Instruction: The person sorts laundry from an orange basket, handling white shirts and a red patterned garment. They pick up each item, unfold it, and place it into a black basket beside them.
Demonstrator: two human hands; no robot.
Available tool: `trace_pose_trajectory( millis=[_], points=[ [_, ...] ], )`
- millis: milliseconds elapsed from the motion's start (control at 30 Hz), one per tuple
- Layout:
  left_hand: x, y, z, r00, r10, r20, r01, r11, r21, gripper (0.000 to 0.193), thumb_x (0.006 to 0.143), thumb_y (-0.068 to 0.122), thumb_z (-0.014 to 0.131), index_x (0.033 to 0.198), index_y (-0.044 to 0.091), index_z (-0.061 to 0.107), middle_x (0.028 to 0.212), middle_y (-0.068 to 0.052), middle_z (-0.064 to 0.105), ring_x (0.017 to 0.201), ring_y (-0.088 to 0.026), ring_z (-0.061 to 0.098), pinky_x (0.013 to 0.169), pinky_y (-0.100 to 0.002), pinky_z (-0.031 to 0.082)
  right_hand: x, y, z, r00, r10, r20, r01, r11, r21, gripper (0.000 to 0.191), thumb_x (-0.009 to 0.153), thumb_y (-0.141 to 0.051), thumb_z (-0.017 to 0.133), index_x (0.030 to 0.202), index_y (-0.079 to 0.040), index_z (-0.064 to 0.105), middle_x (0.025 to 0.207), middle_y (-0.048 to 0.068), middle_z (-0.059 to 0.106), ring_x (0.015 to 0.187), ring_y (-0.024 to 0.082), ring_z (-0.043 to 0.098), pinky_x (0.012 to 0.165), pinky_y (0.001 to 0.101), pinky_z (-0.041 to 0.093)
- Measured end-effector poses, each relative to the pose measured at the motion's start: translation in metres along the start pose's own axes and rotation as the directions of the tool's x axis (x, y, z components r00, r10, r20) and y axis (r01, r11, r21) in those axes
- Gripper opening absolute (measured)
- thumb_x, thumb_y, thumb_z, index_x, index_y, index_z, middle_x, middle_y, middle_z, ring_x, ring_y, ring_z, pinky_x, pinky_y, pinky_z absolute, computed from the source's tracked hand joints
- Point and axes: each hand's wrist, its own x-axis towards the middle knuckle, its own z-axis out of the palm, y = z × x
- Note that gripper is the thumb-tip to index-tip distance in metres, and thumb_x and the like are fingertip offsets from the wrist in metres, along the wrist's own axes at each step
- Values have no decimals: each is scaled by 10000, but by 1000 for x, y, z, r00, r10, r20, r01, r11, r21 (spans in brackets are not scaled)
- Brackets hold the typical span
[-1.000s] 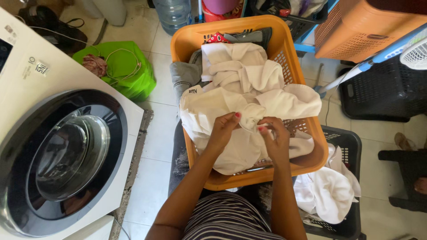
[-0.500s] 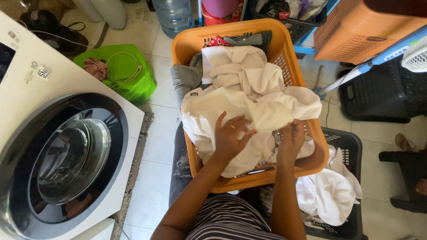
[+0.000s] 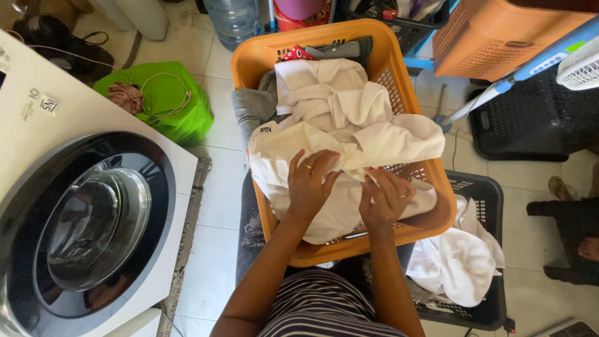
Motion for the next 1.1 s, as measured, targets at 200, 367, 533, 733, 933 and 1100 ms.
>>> trace_pose_trajectory(
  millis=[200, 367, 533, 733, 933, 1100],
  points=[
    [-11, -28, 23, 802, -391, 452, 559, 221, -799, 26, 1005, 22, 703, 1004, 23, 677, 1013, -117, 739, 930, -135, 639, 847, -271, 495, -5, -3, 5, 955, 297, 18, -293, 929, 225, 43, 947, 4, 678, 983, -16, 664, 1157, 127, 676, 1132, 290, 610, 1003, 419, 466],
    [0, -16, 12, 774, -421, 474, 594, 222, -773, 263, 841, 14, 734, 1020, 97, 559, 977, 11, 688, 901, -40, 642, 746, -218, 486, 15, 5, -8, 782, 393, 483, -620, 422, 661, 193, 879, -40, 707, 1044, -50, 606, 1222, 117, 663, 1192, 281, 577, 1075, 401, 423],
    [-2, -5, 19, 794, -391, 465, 602, 401, -691, 197, 876, 91, 801, 910, 37, 614, 863, 4, 678, 799, -47, 655, 706, -224, 532, 18, 16, -12, 812, 237, 534, -413, 879, 239, 249, 734, -48, 856, 867, -31, 647, 1094, 120, 732, 1150, 327, 613, 967, 436, 467],
    [-20, -4, 43, 758, -462, 460, 650, 585, -485, 267, 919, 181, 805, 831, 10, 619, 726, -48, 640, 676, -82, 570, 621, -258, 477, 3, 53, -36, 784, 420, 457, -572, 775, 269, 88, 881, 28, 730, 917, -22, 666, 1131, 89, 755, 964, 226, 671, 835, 311, 528],
    [-13, -29, -9, 937, -340, 80, 344, 858, -380, 389, 888, 219, 788, 1188, 44, 612, 1175, -109, 676, 1109, -215, 621, 921, -387, 506, 30, 108, -118, 719, 662, 210, -645, 524, 556, 107, 1196, -81, 589, 1201, -51, 486, 1099, 180, 709, 913, 209, 714, 753, 273, 573],
    [4, -82, -61, 804, -577, -144, 590, 744, 314, 699, 904, 466, 816, 1311, -38, 553, 1305, -237, 587, 1263, -409, 508, 1015, -548, 413, 13, 54, -66, 501, 539, 677, -763, 644, 51, 716, 857, -129, 769, 1533, -142, 532, 980, 65, 777, 782, 177, 693, 662, 312, 496]
  ],
)
